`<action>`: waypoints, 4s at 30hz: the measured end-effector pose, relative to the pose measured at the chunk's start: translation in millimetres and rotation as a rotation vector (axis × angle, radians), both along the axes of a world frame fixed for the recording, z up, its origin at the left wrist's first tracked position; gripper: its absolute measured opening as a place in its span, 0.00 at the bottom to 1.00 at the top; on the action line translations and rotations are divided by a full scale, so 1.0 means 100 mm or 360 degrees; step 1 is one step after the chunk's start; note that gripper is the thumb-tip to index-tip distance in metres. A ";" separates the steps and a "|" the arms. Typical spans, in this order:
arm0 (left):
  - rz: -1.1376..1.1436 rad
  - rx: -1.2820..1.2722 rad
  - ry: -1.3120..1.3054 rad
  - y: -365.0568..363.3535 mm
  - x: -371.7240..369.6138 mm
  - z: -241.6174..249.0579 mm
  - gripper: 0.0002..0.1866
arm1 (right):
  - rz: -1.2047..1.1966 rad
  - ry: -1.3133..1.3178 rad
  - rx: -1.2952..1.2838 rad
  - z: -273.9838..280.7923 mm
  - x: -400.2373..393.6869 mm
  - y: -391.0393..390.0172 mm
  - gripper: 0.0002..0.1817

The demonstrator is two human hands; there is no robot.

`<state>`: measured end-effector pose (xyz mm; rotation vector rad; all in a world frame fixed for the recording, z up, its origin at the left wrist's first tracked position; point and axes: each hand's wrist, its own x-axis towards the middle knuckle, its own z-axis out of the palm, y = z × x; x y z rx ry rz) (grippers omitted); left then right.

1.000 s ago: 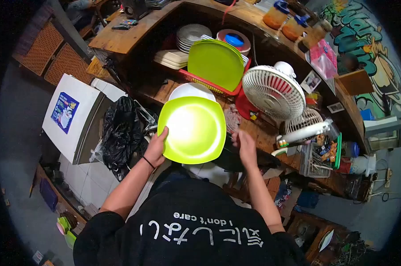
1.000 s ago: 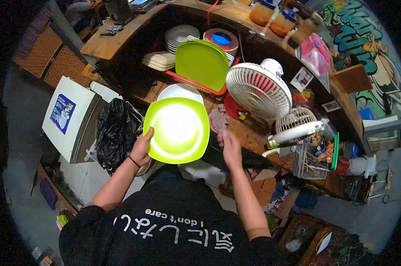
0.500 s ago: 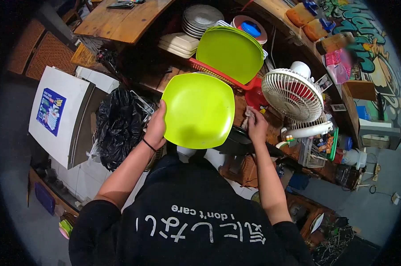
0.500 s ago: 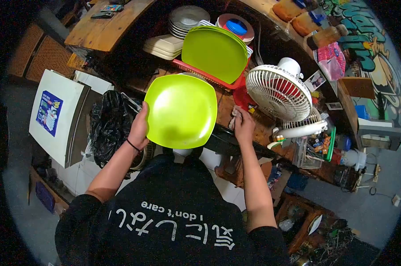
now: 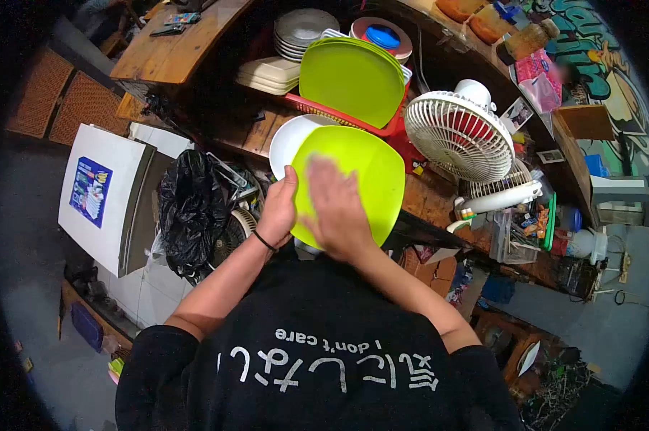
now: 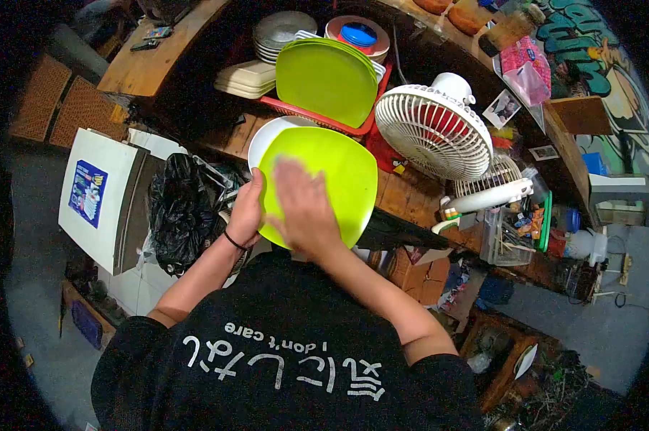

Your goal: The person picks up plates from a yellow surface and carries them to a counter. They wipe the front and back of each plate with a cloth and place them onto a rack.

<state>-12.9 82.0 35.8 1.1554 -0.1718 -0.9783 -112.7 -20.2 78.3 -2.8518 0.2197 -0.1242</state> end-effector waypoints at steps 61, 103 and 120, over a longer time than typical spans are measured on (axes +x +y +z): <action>0.0063 0.0385 -0.0594 -0.34 -0.35 0.19 0.39 | 0.0229 -0.0216 0.0227 -0.05 -0.25 -0.44 0.40; 0.0084 0.0320 -0.0298 -0.28 -0.13 0.34 0.34 | 0.0464 -0.0097 0.0208 0.00 -0.70 -0.44 0.40; -0.0134 0.0352 -0.0498 -0.28 -0.12 0.24 0.33 | 0.0075 -0.0321 0.0249 0.01 -0.46 -0.28 0.40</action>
